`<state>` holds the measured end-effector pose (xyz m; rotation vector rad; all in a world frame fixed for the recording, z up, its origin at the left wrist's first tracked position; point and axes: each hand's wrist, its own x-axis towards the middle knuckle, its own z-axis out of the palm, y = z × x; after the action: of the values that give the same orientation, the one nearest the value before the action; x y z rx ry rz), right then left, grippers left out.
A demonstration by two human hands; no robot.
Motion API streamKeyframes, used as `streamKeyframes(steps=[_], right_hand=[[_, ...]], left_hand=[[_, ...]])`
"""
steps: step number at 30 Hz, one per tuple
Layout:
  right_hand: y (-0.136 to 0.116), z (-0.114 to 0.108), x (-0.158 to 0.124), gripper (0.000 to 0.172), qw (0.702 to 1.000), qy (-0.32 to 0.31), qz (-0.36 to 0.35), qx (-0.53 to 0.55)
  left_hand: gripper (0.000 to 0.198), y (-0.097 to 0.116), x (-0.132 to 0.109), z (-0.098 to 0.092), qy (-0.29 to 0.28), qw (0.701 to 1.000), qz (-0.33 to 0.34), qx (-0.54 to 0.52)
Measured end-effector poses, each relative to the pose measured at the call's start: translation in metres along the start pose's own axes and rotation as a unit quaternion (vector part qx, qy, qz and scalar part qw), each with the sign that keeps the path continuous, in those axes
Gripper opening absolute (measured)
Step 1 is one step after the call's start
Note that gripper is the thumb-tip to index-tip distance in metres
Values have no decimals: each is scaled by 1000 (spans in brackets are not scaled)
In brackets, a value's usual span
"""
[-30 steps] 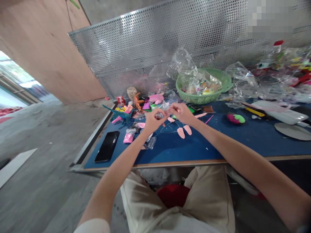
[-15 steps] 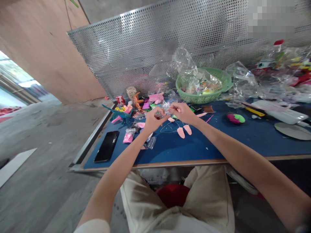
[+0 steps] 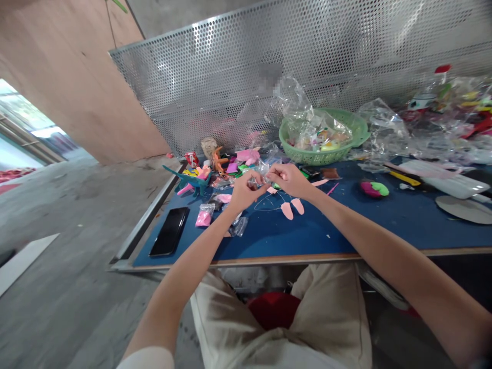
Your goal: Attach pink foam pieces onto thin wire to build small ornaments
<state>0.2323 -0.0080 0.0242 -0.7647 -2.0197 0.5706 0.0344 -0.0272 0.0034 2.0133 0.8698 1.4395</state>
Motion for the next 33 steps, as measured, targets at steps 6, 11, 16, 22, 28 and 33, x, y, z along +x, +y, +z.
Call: streamKeyframes(steps=[6, 11, 16, 22, 28, 33], right_hand=[[3, -1, 0, 31, 1000, 17, 11, -2], [4, -2, -1, 29, 1000, 9, 14, -6], [8, -8, -1, 30, 1000, 10, 17, -18], [12, -14, 0, 31, 1000, 13, 17, 3], [16, -24, 2, 32, 999, 50, 14, -13], [21, -30, 2, 31, 998, 60, 15, -15]], left_hand=[[35, 1, -1, 0, -5, 1000, -7, 1], [31, -1, -1, 0, -25, 999, -32, -14], [31, 2, 3, -6, -12, 999, 22, 21], [28, 1, 4, -13, -7, 999, 28, 40], [33, 2, 6, -20, -26, 998, -15, -48], [46, 1, 10, -20, -85, 985, -70, -133]])
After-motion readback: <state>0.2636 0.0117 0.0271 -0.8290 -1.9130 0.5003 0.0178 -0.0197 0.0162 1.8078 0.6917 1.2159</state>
